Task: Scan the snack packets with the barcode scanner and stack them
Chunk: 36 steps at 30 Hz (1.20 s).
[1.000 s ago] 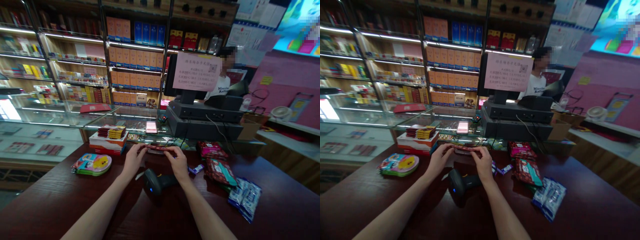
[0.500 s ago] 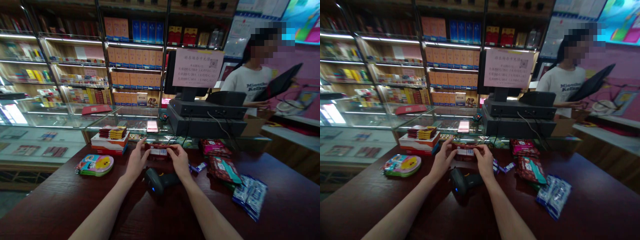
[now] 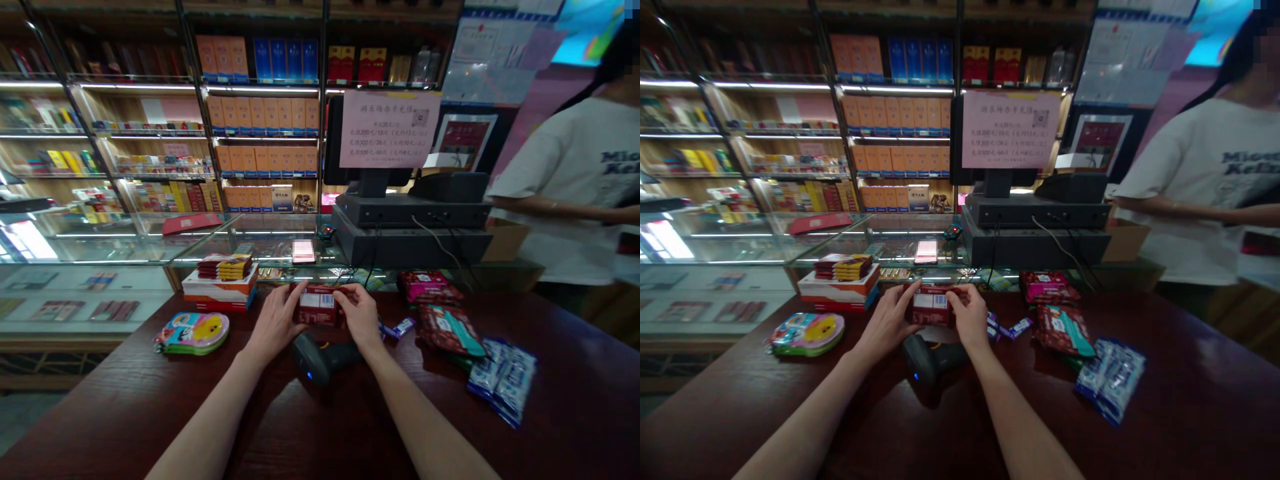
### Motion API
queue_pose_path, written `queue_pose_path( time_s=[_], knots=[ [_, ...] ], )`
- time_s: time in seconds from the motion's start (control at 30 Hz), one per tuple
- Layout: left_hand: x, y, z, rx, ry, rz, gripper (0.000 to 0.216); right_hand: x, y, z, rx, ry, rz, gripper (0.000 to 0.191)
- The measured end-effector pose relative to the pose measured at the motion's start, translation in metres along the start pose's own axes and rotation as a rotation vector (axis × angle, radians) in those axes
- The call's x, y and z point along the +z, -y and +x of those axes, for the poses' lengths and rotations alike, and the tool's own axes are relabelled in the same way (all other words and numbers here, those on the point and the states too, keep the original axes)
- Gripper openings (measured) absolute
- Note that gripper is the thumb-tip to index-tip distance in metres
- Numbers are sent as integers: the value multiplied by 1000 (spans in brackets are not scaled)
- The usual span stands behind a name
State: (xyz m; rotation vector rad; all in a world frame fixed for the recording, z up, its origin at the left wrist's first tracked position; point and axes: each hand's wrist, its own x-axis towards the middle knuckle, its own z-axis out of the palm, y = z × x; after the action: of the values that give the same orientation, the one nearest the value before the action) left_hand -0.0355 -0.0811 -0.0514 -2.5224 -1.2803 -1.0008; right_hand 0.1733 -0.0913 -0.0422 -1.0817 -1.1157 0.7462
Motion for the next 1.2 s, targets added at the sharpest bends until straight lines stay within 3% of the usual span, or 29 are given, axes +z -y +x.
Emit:
queue_pose_path(
  time_s=[0.3,0.53,0.77,0.87,1.03,1.13,1.2],
  knots=[
    [-9,-4,-1,50,-40,46,96,1,-3,2,-18,80,54,27],
    [-8,1,-2,50,-55,51,90,0,-8,2,1,145,74,43],
    [-7,15,-5,22,-86,103,88,-14,-12,3,-28,138,-95,47],
    [-6,23,-7,0,-96,116,90,-26,-7,2,-63,234,-199,42],
    [-7,34,-9,-34,-120,107,89,-51,10,-10,-107,540,-331,39],
    [-9,38,-10,-44,-134,96,87,-64,18,-20,-162,752,-406,52],
    [-9,40,-10,-46,-145,89,87,-70,20,-25,-170,835,-480,71]
  ],
)
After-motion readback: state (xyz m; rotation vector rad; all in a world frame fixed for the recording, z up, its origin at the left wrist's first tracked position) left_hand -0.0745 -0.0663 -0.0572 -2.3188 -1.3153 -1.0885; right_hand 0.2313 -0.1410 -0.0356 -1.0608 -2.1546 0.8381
